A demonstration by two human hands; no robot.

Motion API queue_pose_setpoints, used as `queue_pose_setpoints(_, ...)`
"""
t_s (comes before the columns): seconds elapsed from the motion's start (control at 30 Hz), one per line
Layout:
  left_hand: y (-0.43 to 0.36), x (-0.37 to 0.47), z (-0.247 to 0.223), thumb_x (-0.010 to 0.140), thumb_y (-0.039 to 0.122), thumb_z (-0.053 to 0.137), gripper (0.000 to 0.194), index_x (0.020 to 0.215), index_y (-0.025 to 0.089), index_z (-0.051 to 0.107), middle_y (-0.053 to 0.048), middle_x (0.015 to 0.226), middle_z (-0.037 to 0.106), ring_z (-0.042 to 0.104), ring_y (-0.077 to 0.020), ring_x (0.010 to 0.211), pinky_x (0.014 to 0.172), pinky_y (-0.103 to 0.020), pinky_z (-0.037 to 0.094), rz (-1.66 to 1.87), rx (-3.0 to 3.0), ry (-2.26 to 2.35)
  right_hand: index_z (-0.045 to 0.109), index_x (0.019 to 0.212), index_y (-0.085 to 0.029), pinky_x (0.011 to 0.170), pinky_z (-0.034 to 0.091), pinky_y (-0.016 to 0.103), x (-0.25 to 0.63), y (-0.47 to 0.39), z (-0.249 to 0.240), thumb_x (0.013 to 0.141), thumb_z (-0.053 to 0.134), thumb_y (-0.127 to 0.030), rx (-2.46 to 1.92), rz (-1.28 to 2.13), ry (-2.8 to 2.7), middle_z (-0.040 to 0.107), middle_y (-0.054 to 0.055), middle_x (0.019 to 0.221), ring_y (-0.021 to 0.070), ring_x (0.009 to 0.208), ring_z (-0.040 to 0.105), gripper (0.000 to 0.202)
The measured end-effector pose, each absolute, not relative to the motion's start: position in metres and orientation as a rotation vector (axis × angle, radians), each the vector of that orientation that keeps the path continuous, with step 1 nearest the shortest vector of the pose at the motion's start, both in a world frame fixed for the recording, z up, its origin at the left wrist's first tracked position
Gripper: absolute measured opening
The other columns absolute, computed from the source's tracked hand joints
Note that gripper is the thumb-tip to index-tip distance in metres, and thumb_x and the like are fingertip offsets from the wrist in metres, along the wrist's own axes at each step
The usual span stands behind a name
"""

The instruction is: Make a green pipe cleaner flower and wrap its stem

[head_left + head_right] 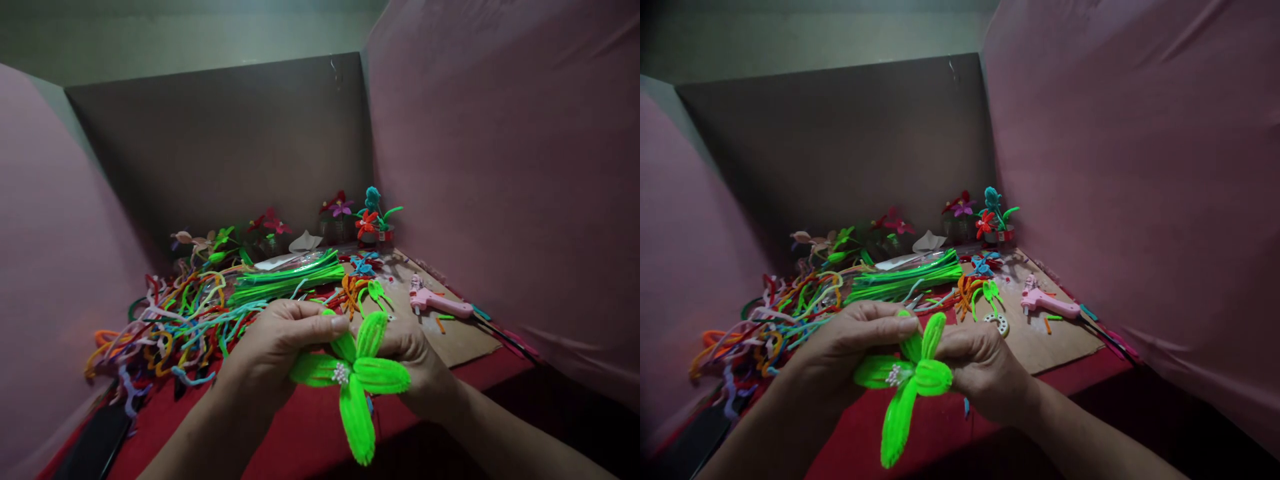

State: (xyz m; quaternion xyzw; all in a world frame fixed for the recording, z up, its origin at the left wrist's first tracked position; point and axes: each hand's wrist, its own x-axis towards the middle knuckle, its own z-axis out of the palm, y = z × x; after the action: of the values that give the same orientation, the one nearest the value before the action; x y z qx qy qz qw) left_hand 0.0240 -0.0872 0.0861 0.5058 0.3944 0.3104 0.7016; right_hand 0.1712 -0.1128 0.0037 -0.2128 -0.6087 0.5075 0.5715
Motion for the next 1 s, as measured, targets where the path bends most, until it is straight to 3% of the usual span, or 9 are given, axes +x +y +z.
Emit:
queue_pose_setpoints(0.23,-0.09,0.022,0.08,0.053,0.024,0.075,0.021,0.051,0.009,0.061,-0.001,0.047,0.055,0.049,-0.0081,0.041,0.043,-0.02,0.036,0.69,1.03,0.804,0.071,0.062,-0.022,0.062,0.044,0.029,0.171,-0.115,0.015,0.072,0.066,-0.027,-0.409,1.154,-1.461,0.051,0.0,0.054,0.0134,0.059,0.047,0.012)
queue_pose_setpoints(0.4,-0.091,0.02,0.087,0.06,0.031,0.072,0.022,0.061,0.011,0.063,-0.002,0.053,0.059,0.05,-0.0087,0.044,0.045,-0.02,0.037,0.737,1.204,0.875,0.07,0.062,-0.019,0.055,0.041,0.025,0.174,-0.113,0.009,0.07,0.068,-0.026,-0.475,1.203,-1.408,0.051,-0.001,0.056,0.0104,0.056,0.046,0.011)
queue_pose_setpoints(0.57,-0.102,0.006,0.101,0.071,0.029,0.066,0.012,0.08,0.021,0.065,0.0,0.077,0.063,0.055,-0.0102,0.061,0.05,-0.02,0.04,1.279,1.808,1.105,0.07,0.062,-0.017,0.043,0.031,0.02,0.175,-0.109,0.004,0.074,0.064,-0.028,-0.603,1.279,-1.272,0.052,-0.002,0.049,0.0064,0.045,0.04,0.018)
queue_pose_setpoints(0.7,-0.116,0.006,0.097,0.068,0.034,0.069,0.024,0.089,0.023,0.065,-0.004,0.092,0.061,0.055,-0.019,0.085,0.067,-0.027,0.046,1.258,2.624,0.962,0.071,0.067,-0.016,0.045,0.031,0.02,0.172,-0.11,0.012,0.073,0.065,-0.025,-0.737,1.312,-1.198,0.059,0.0,0.055,0.0054,0.046,0.041,0.013)
queue_pose_setpoints(0.77,-0.119,0.013,0.089,0.068,0.029,0.069,0.022,0.088,0.02,0.064,-0.006,0.091,0.06,0.052,-0.0205,0.086,0.07,-0.031,0.045,1.233,2.889,1.008,0.071,0.067,-0.016,0.047,0.032,0.02,0.169,-0.112,0.017,0.074,0.064,-0.023,-0.726,1.309,-1.179,0.057,-0.002,0.054,0.0052,0.048,0.041,0.012)
queue_pose_setpoints(0.83,-0.117,0.021,0.08,0.073,0.019,0.063,0.009,0.082,0.018,0.064,-0.007,0.089,0.059,0.049,-0.0203,0.085,0.071,-0.033,0.044,1.282,2.996,1.078,0.071,0.068,-0.016,0.05,0.033,0.02,0.166,-0.114,0.02,0.073,0.063,-0.02,-0.697,1.308,-1.171,0.055,-0.003,0.054,0.0053,0.05,0.041,0.01)
queue_pose_setpoints(1.0,-0.108,0.028,0.068,0.076,0.012,0.059,0.006,0.075,0.016,0.063,-0.006,0.084,0.058,0.047,-0.0175,0.081,0.065,-0.028,0.043,1.34,3.016,1.0,0.066,0.063,-0.013,0.055,0.034,0.022,0.165,-0.116,0.015,0.075,0.059,-0.02,-0.792,1.249,-1.224,0.057,-0.001,0.059,0.0077,0.057,0.045,0.016)
